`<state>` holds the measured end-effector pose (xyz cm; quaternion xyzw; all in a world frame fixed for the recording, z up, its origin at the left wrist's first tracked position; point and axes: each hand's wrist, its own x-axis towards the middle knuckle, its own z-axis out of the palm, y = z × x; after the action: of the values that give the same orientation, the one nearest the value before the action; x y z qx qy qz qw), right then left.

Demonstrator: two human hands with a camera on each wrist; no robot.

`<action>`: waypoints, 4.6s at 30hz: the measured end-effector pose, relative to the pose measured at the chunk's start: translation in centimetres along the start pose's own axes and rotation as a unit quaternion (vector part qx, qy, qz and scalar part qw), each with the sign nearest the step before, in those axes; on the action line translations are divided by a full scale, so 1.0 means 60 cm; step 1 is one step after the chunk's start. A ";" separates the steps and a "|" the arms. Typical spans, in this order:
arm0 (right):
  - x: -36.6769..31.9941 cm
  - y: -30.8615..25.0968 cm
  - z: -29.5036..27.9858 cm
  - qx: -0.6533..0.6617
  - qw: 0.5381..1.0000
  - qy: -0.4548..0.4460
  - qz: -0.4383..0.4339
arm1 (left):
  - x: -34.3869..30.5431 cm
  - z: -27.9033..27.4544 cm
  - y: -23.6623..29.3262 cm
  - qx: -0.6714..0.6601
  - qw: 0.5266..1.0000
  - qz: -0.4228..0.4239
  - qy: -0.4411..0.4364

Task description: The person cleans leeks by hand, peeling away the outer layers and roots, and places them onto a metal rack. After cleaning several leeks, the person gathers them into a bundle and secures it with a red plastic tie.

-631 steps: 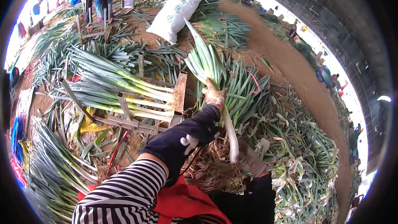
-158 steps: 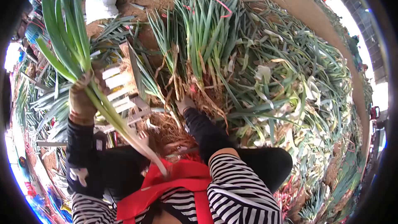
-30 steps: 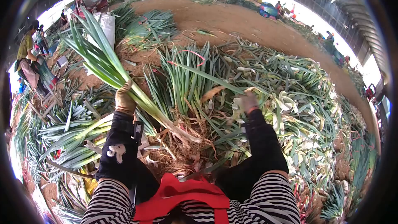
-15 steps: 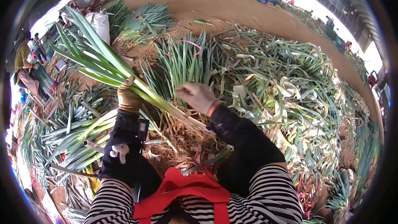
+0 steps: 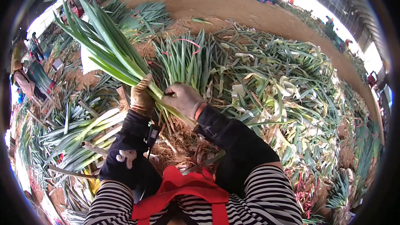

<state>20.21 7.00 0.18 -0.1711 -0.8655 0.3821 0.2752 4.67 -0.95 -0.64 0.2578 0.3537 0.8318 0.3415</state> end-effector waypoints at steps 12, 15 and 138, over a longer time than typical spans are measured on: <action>-0.001 -0.029 -0.002 -0.214 0.962 0.065 -0.156 | -0.021 0.014 0.018 -0.020 0.999 -0.034 0.003; -0.002 -0.019 -0.007 -0.181 0.975 0.047 -0.120 | -0.018 0.005 0.013 -0.050 0.997 -0.049 -0.012; -0.092 0.055 -0.130 -0.090 0.993 -0.040 -0.067 | 0.025 -0.063 0.053 -0.054 0.975 -0.063 0.205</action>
<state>29.57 10.76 0.13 -0.1215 -0.9160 0.2902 0.2490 -0.04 -3.02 -0.28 0.0400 0.3860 0.8619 0.3264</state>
